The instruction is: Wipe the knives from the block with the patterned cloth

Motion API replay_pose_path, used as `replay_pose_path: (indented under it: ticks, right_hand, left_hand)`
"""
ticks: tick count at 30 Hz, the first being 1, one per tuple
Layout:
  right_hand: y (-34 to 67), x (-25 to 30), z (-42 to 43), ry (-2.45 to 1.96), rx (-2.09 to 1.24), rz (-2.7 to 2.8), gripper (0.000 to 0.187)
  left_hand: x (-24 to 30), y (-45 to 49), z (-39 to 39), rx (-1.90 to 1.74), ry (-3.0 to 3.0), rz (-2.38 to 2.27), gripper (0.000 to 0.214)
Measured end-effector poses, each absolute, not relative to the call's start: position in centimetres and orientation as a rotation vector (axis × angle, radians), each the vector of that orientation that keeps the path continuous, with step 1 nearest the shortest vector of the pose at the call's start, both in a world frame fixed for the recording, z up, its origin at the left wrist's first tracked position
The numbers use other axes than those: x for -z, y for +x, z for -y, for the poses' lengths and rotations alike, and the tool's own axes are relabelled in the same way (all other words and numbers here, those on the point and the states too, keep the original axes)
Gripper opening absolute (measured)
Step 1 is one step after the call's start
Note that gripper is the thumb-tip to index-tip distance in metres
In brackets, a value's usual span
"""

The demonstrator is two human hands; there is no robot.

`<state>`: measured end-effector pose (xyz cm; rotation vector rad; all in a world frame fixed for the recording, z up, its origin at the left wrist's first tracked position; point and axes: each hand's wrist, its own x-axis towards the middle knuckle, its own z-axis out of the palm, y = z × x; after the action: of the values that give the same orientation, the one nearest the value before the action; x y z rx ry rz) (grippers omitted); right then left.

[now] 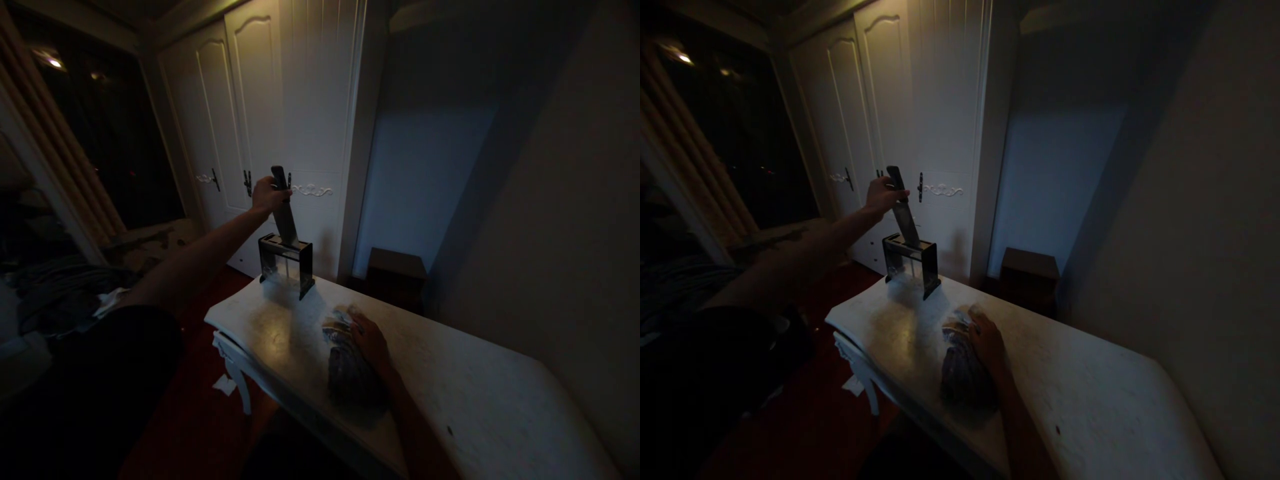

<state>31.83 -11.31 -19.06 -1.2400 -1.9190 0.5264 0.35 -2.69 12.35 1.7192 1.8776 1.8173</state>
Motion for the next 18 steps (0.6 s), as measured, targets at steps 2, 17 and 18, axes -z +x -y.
replay_pose_path:
  ticks: [2, 17, 18]
  right_hand:
    - [31.8, 19.1, 11.4, -1.230, -0.537, 1.898, 0.044]
    - [35.3, 21.0, 9.0, -1.408, -0.788, 1.603, 0.085]
    - [35.8, 20.9, 9.1, -1.399, -0.830, 1.622, 0.082]
  left_hand:
    - [-12.9, 1.1, 3.5, -1.922, 1.637, -1.752, 0.025]
    - [-4.9, 10.2, 9.2, -2.055, 1.343, -1.158, 0.030]
    - [-3.5, 11.0, 9.8, -2.050, 1.304, -1.113, 0.032]
